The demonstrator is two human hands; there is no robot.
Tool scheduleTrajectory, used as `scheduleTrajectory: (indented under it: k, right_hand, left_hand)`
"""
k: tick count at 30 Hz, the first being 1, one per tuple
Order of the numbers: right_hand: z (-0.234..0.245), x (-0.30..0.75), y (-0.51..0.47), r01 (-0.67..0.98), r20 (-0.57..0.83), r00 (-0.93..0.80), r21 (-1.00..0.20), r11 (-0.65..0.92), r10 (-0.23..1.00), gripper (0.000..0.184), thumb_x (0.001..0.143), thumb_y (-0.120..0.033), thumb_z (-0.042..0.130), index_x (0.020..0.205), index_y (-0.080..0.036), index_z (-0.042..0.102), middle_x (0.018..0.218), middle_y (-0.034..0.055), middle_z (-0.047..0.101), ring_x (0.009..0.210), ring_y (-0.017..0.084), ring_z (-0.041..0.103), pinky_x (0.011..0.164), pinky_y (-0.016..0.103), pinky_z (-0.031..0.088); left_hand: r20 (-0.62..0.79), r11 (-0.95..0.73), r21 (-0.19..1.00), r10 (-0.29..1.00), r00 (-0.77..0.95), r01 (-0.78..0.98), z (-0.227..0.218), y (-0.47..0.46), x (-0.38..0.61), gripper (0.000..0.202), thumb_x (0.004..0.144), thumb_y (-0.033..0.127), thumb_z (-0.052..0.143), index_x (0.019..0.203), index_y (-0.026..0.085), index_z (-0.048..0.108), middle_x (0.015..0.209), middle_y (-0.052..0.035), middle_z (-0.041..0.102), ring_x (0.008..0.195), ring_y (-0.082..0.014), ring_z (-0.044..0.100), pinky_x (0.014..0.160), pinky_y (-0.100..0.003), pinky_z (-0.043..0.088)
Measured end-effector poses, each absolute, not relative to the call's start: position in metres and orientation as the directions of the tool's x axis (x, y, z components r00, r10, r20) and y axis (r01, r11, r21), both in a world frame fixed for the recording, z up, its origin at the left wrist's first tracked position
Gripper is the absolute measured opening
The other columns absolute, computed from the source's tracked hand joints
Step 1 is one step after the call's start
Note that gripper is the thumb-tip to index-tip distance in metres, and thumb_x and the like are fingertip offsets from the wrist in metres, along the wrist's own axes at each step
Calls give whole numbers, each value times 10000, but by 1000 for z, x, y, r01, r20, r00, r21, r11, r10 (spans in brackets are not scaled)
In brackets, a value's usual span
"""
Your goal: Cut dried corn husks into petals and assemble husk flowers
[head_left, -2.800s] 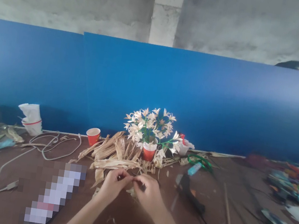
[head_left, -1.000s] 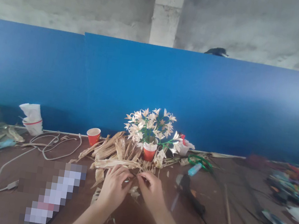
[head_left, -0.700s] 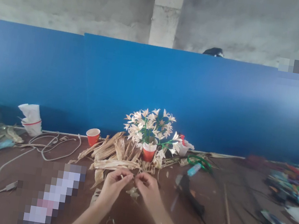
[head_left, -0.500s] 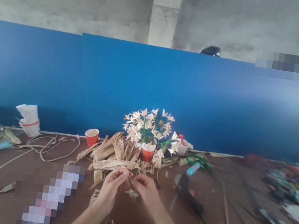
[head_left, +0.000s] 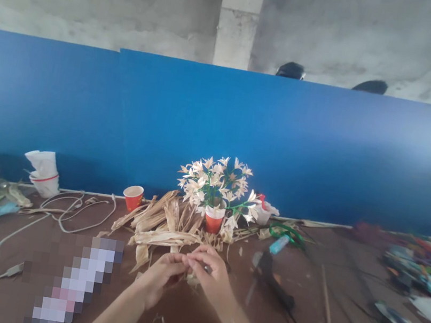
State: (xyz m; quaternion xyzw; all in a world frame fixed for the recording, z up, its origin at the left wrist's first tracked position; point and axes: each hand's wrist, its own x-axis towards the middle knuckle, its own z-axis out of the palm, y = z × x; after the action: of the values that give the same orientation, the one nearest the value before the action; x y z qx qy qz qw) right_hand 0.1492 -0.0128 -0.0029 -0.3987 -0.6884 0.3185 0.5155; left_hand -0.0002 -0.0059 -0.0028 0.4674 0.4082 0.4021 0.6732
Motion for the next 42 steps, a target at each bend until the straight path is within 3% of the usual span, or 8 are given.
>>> scheduleTrajectory:
  k: [3, 7, 13, 19, 28, 33, 38, 42]
  right_hand:
    - [-1, 151, -14, 182, 436, -163, -868, 462, 885, 172, 796, -318, 582, 799, -200, 707, 862, 43, 569, 705, 136, 592, 652, 246, 491]
    - [0, 151, -15, 270, 506, -150, -806, 527, 850, 197, 817, -285, 556, 703, -195, 689, 799, 36, 570, 751, 146, 578, 700, 254, 462]
    - [-4, 153, -13, 394, 596, -130, -703, 593, 792, 218, 853, -265, 476, 684, -188, 591, 733, 37, 563, 747, 161, 536, 698, 276, 433]
    - [-7, 155, -9, 455, 587, -119, -685, 570, 801, 200, 839, -251, 482, 658, -185, 534, 710, 28, 554, 711, 154, 525, 662, 258, 415]
    - [-12, 155, -8, 556, 566, -60, -665, 499, 822, 251, 869, -286, 429, 637, -195, 463, 647, 1, 484, 636, 141, 476, 605, 235, 368]
    - [-10, 156, -9, 571, 561, -63, -658, 491, 826, 268, 877, -304, 414, 632, -197, 441, 647, 0, 481, 637, 139, 472, 603, 235, 360]
    - [-7, 155, -11, 534, 524, -33, -710, 458, 851, 280, 861, -332, 440, 626, -185, 478, 643, 1, 493, 633, 137, 481, 603, 238, 369]
    - [0, 157, -11, 339, 357, -20, -876, 342, 934, 213, 816, -351, 507, 760, -170, 605, 705, 13, 582, 670, 146, 536, 618, 233, 408]
  left_hand:
    - [-290, 430, 854, 861, 419, -292, 0, -7, -2, 200, 585, 300, 725, 624, 148, 601, 603, 24, 538, 498, -64, 420, 465, -181, 265]
    - [-318, 466, 837, 841, 437, -288, 1, -7, -1, 192, 597, 291, 718, 599, 146, 593, 572, 36, 502, 496, -60, 407, 472, -174, 268]
    - [-131, 191, 974, 915, 381, -123, 3, -5, 1, 340, 652, 455, 670, 589, 126, 611, 453, 63, 377, 423, -52, 238, 430, -208, 156]
    - [-21, -6, 997, 941, 337, 81, 3, -2, 3, 347, 656, 468, 648, 631, 123, 675, 520, 14, 533, 504, -98, 408, 503, -214, 285]
    - [186, -236, 930, 964, 192, 282, -5, -2, 7, 138, 706, 261, 598, 704, 170, 702, 664, -35, 659, 645, -186, 561, 615, -254, 399]
    - [371, -411, 785, 911, 179, 464, -10, -5, 6, 117, 719, 221, 571, 680, 205, 680, 682, -41, 647, 682, -198, 555, 657, -272, 390]
    - [294, -345, 839, 938, 182, 422, -6, -6, 7, 95, 713, 219, 560, 658, 186, 630, 665, -26, 629, 653, -178, 540, 622, -257, 381]
    - [148, -200, 951, 964, 222, 234, -1, -6, 9, 183, 729, 314, 560, 658, 152, 606, 614, -11, 592, 598, -148, 513, 588, -243, 382]
